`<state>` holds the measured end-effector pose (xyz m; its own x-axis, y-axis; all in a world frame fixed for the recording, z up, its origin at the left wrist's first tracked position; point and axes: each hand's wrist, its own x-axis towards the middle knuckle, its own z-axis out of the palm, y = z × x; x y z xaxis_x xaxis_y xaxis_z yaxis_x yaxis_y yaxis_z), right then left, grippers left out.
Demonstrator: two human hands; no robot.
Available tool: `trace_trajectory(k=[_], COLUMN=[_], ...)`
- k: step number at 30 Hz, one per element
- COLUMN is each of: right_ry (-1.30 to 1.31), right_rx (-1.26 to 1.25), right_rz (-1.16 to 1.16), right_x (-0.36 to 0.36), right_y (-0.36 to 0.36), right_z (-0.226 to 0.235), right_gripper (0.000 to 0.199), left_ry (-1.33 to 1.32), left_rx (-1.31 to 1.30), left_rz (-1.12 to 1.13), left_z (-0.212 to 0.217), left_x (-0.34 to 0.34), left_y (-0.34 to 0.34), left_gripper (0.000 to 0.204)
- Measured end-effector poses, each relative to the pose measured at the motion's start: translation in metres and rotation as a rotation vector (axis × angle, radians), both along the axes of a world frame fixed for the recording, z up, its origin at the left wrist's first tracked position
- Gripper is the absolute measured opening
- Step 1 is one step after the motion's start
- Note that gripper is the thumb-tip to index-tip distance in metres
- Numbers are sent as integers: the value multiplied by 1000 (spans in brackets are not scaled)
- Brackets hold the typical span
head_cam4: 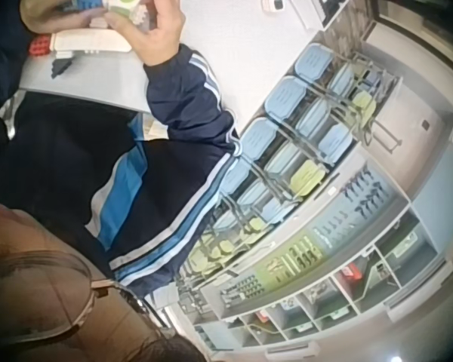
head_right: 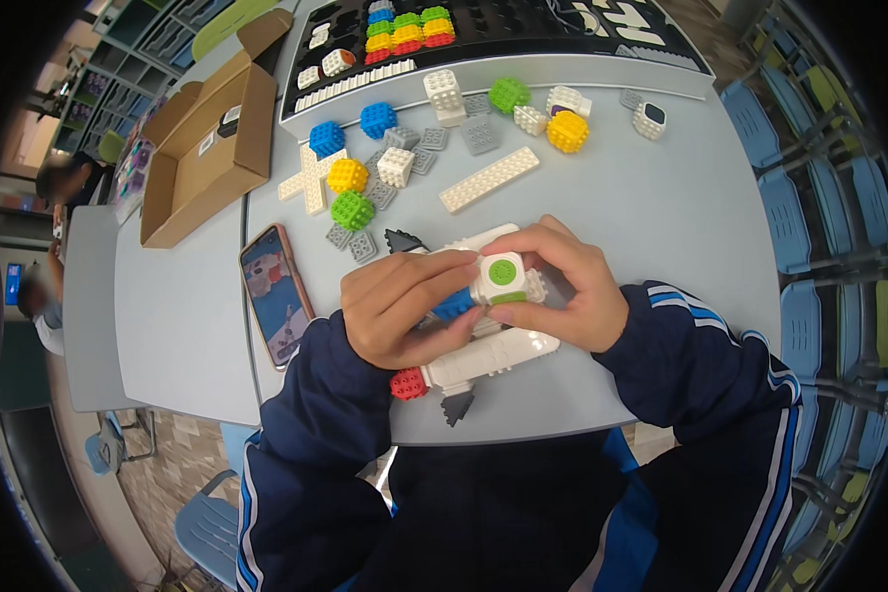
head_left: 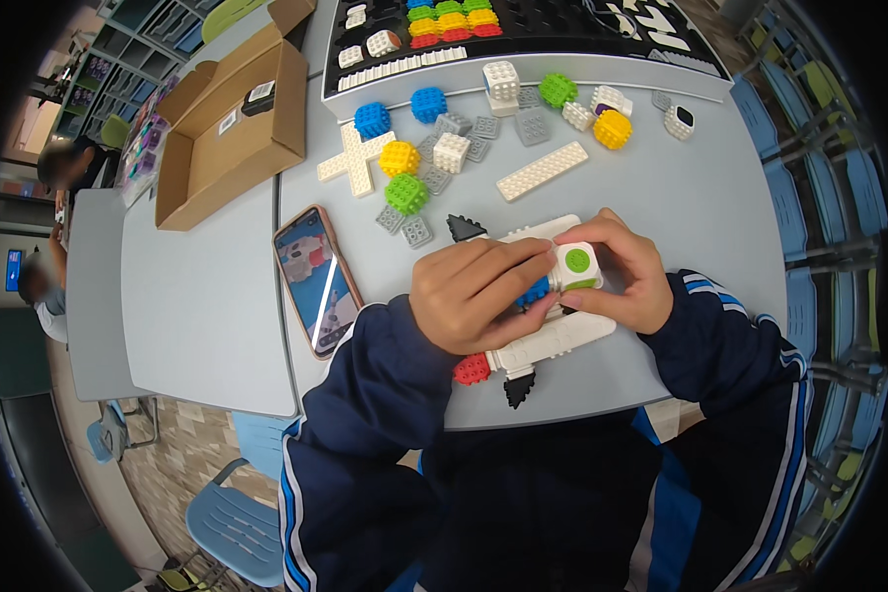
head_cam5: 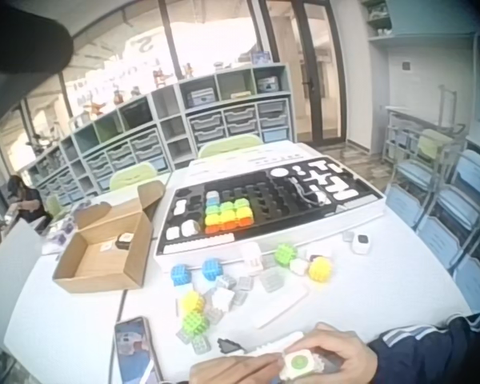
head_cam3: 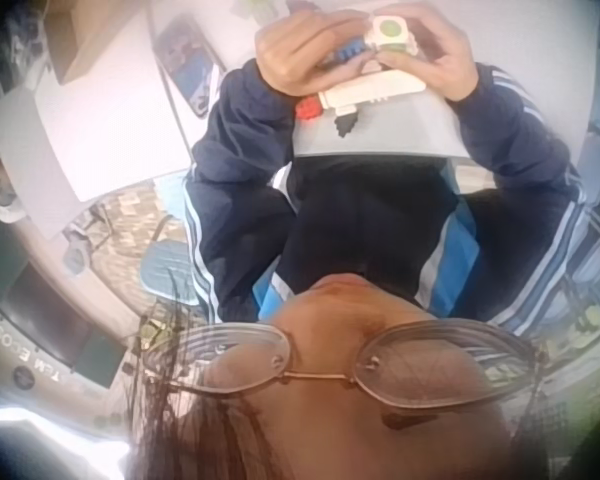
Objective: The person assembles a small vehicle-like structure using interlocking building blocks. They attach wheels, a central body, and additional panels, then rotate the assembly to inspect different sides.
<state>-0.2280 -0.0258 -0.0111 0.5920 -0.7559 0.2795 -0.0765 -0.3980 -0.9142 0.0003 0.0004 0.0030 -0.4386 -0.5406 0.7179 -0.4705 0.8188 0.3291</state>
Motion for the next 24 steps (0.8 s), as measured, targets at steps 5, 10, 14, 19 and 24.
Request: trace_trajectory(k=[5, 10, 14, 19, 24], right_ry=[8, 6, 5, 5, 12], right_rx=[11, 17, 24, 16, 22], right_rz=[30, 37, 32, 36, 37], right_x=[-3, -3, -3, -2, -3], right_y=[-2, -3, -2, -2, -1], right_z=[-1, 0, -1, 0, -1], right_gripper=[49, 50, 50, 50, 50], left_ry=[-7, 0, -6, -5, 2], left_rx=[17, 28, 24, 25, 31], left_rz=[6, 2, -4, 3, 3], left_z=[0, 1, 0, 0, 0], left_x=[-1, -2, -1, -1, -1], left_y=[1, 1, 0, 1, 3], left_gripper=[36, 37, 37, 38, 38])
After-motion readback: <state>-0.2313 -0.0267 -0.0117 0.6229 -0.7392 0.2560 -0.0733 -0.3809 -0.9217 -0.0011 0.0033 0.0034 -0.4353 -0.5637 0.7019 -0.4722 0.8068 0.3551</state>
